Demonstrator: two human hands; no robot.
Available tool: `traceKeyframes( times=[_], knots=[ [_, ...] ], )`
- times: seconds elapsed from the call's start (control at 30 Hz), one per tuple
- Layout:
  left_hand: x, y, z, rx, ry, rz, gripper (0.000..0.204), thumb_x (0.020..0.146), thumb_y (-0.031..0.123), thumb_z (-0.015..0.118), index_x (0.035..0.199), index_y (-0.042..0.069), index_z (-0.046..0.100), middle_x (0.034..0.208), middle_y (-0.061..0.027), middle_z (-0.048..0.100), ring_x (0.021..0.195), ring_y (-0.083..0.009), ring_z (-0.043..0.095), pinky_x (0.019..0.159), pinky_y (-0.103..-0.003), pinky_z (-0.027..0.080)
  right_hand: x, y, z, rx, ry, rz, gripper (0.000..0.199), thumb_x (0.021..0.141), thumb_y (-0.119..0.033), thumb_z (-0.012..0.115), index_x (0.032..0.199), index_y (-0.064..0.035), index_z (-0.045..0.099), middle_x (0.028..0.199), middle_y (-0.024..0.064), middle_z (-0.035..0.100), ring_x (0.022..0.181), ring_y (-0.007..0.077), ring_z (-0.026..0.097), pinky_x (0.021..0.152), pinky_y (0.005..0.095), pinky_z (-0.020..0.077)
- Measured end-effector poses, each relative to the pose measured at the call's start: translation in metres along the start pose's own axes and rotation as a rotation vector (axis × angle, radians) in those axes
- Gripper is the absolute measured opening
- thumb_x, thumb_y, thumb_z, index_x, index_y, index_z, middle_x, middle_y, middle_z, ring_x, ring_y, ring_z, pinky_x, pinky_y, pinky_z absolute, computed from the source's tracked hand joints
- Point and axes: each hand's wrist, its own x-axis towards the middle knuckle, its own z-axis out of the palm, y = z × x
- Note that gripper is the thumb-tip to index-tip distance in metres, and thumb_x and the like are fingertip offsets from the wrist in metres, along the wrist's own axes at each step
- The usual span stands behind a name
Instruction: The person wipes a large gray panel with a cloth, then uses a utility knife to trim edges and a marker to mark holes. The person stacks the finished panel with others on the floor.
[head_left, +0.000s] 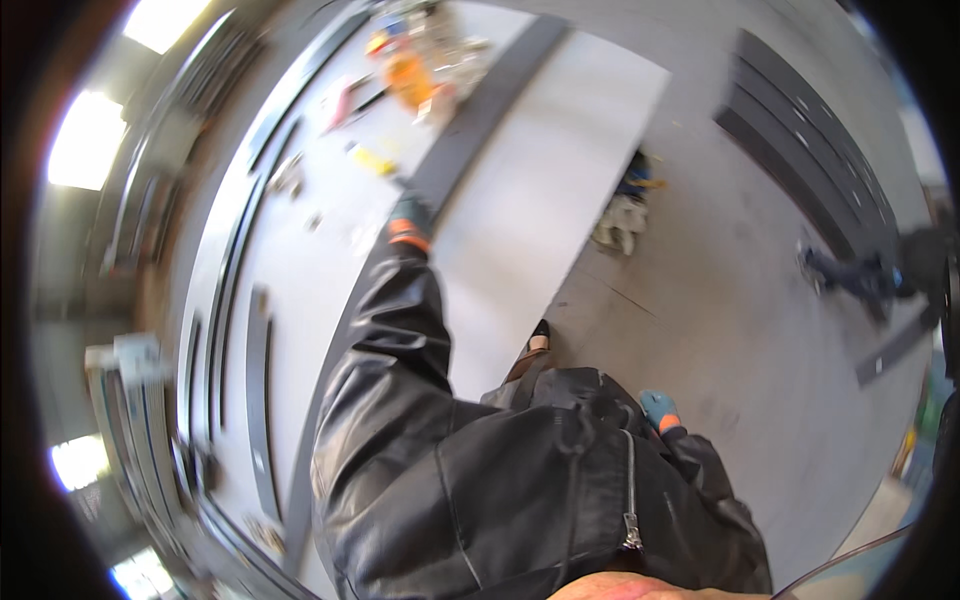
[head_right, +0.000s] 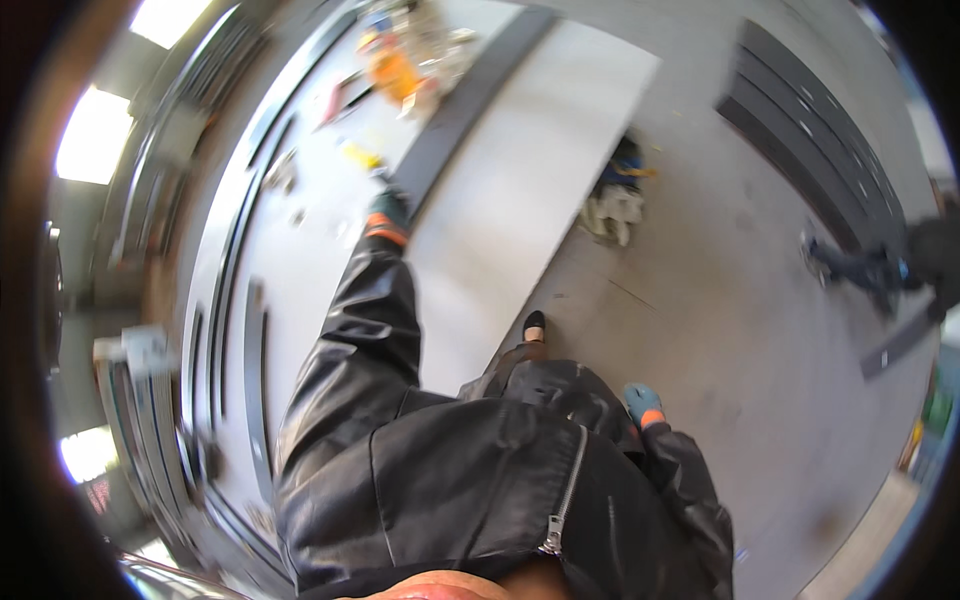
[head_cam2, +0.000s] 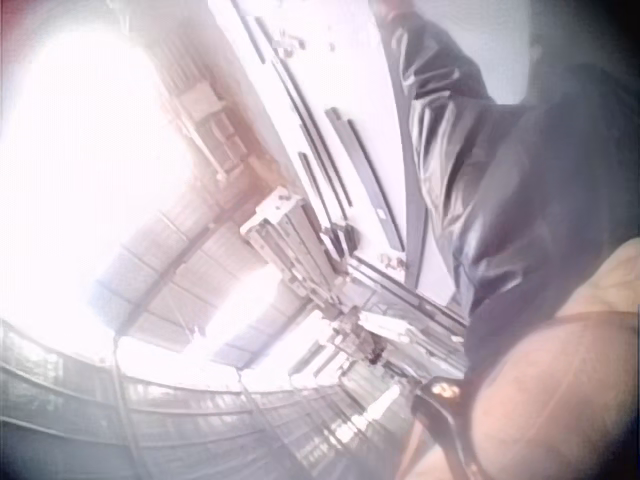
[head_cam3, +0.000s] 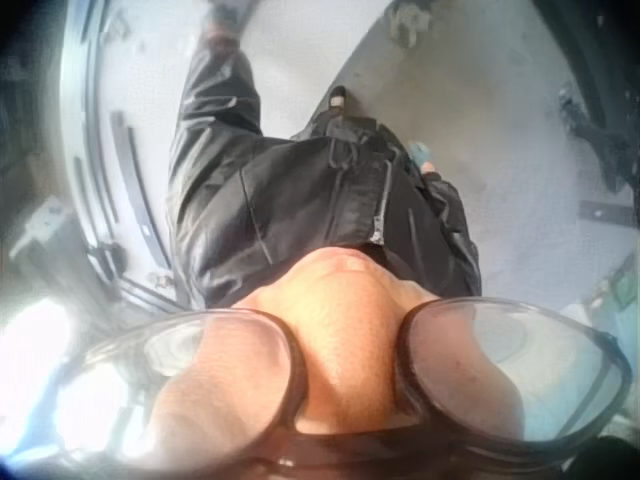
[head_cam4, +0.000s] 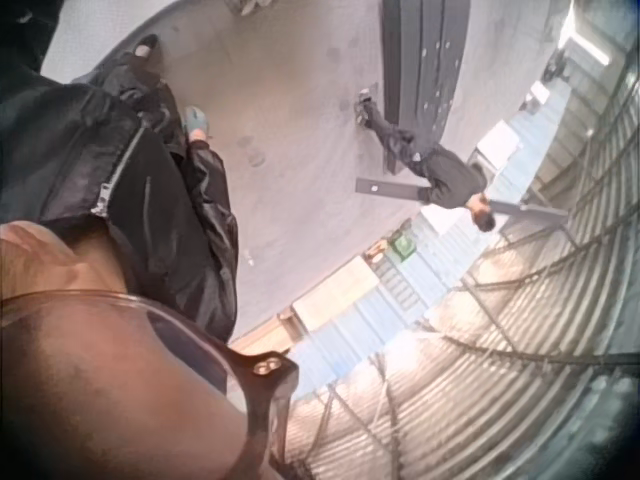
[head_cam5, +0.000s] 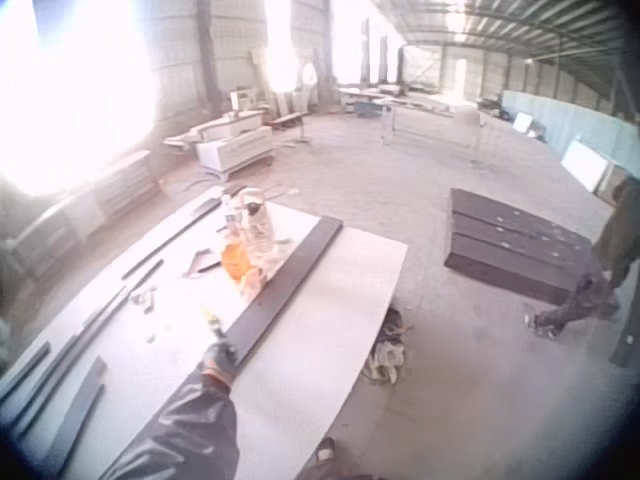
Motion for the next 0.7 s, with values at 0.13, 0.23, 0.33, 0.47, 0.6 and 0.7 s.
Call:
traceKeyframes(
  times=[0.13,0.23,0.33,0.47,0.6,0.7],
  knots=[
    [0.109,-0.066,0.018,0.334,-0.358,-0.097,0.029,0.092,0.026,0.072,0.114,0.006,0.071,0.107,-0.0154,0.074,0.102,-0.0376,0.07,0.089,-0.048,0.057,-0.011,-0.004,-0.022,-0.068,0.033,0.127,0.043,0.099,-0.042,0.063,0.087,-0.0019,0.07,0.073,0.0107,0.065,0.069,0.022,0.058,0.068,0.0425,0.0486],
    [0.129,-0.063,0.022,-0.412,0.024,-0.653,0.041,0.097,0.032,0.073,0.122,0.0,0.067,0.114,-0.0182,0.073,0.104,-0.0355,0.069,0.09,-0.046,0.056,0.013,-0.046,-0.038,-0.241,0.067,0.217,0.046,0.098,-0.047,0.061,0.108,-0.0055,0.078,0.104,0.0169,0.078,0.101,0.0308,0.074,0.091,0.045,0.0548],
    [0.1,-0.01,0.054,-0.51,0.211,-0.706,0.054,0.101,0.038,0.074,0.131,-0.006,0.064,0.122,-0.021,0.072,0.106,-0.0333,0.069,0.092,-0.043,0.055,0.02,-0.048,-0.039,-0.171,0.024,0.294,0.049,0.099,-0.052,0.057,0.112,-0.01,0.079,0.113,0.0194,0.077,0.109,0.0401,0.071,0.096,0.05,0.0529],
    [-0.004,0.158,0.098,-0.573,0.044,-0.662,0.054,0.1,0.032,0.077,0.139,-0.001,0.063,0.128,-0.02,0.067,0.117,-0.0304,0.064,0.098,-0.043,0.053,0.023,-0.008,-0.028,-0.084,-0.049,0.417,0.049,0.1,-0.052,0.058,0.105,-0.0084,0.079,0.103,0.0154,0.077,0.1,0.0359,0.073,0.09,0.0492,0.0535],
    [-0.056,0.263,0.073,-0.623,0.032,-0.383,0.047,0.1,0.017,0.076,0.143,0.004,0.059,0.141,-0.0139,0.064,0.119,-0.025,0.061,0.098,-0.037,0.052,0.053,-0.009,-0.031,-0.11,-0.074,0.273,0.049,0.101,-0.052,0.055,0.103,-0.0094,0.079,0.098,0.0132,0.078,0.094,0.0334,0.074,0.086,0.0484,0.0542],
    [-0.074,0.321,0.081,-0.72,-0.083,-0.296,0.045,0.102,0.015,0.073,0.143,0.002,0.059,0.14,-0.0137,0.061,0.126,-0.0251,0.057,0.107,-0.04,0.048,0.074,0.005,-0.059,-0.106,-0.077,0.288,0.048,0.101,-0.051,0.054,0.104,-0.0105,0.079,0.099,0.0133,0.078,0.093,0.0331,0.075,0.086,0.0479,0.0547]
  ],
)
